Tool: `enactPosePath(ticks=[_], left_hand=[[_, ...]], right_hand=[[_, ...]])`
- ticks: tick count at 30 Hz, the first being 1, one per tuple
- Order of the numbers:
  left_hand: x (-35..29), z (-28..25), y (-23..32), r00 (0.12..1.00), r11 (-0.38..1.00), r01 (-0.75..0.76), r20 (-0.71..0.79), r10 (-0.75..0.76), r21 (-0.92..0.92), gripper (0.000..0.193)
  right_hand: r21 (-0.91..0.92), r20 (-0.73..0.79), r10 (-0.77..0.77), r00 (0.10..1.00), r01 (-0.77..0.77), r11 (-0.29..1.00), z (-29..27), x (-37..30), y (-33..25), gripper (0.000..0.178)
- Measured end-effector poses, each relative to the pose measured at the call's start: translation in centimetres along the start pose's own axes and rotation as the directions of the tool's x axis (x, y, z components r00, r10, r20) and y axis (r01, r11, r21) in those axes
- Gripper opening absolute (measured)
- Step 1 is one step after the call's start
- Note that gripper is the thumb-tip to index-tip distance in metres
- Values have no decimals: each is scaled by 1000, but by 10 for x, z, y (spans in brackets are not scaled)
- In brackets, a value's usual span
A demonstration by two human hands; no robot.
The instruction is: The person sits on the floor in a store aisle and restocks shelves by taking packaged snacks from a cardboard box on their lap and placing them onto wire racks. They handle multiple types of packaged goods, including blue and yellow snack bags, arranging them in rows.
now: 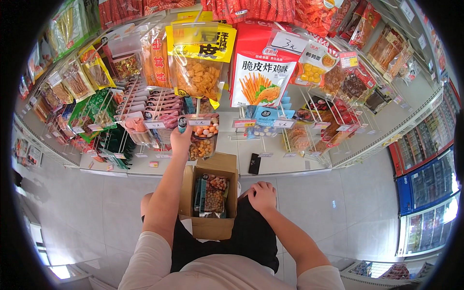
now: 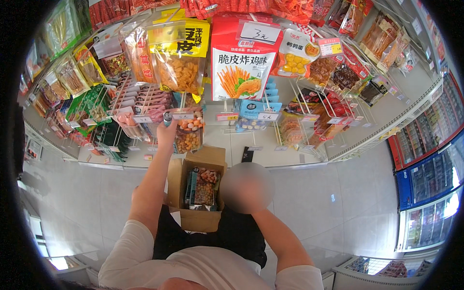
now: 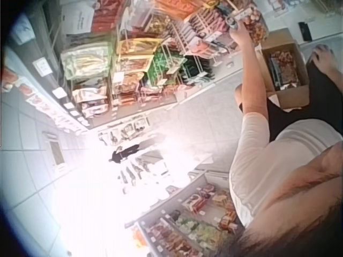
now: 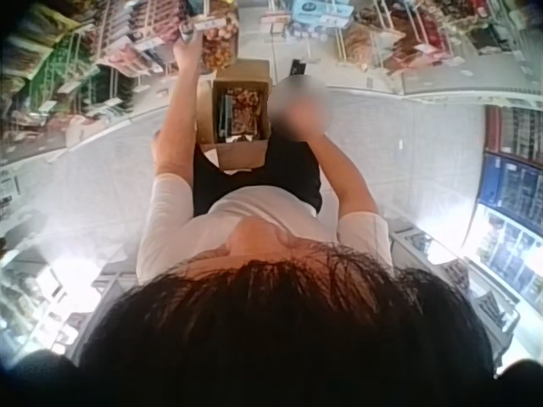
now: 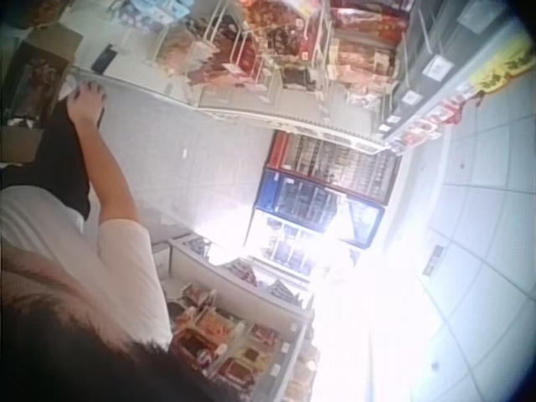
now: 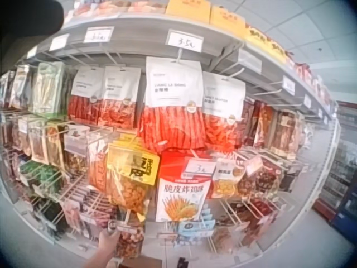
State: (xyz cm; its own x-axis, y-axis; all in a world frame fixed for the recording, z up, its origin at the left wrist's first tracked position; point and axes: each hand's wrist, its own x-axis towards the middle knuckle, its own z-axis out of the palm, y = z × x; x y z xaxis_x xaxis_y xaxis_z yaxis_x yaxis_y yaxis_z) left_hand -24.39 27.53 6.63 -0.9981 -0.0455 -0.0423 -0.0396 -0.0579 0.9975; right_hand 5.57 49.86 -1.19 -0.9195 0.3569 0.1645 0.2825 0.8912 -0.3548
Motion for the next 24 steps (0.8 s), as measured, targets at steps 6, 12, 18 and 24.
enactPosePath(ticks=[6, 12, 18, 24], left_hand=[[-3, -2, 1, 998, 996, -65, 3, 65, 56, 25], [-11, -7, 8, 995, 994, -92, 38, 90, 62, 25], [-24, -8, 51, 993, 982, -117, 44, 111, 147, 26], [-11, -9, 62, 981, 893, -192, 85, 172, 407, 43]], right_hand=[[44, -18, -28, 999, 29, 999, 5, -2, 7, 14], [-3, -1, 14, 1000, -14, 1000, -1, 0, -1, 14], [-4, 17, 28, 999, -27, 1000, 2, -1, 2, 14], [-113, -122, -313, 942, 300, 947, 16, -4, 24, 21]])
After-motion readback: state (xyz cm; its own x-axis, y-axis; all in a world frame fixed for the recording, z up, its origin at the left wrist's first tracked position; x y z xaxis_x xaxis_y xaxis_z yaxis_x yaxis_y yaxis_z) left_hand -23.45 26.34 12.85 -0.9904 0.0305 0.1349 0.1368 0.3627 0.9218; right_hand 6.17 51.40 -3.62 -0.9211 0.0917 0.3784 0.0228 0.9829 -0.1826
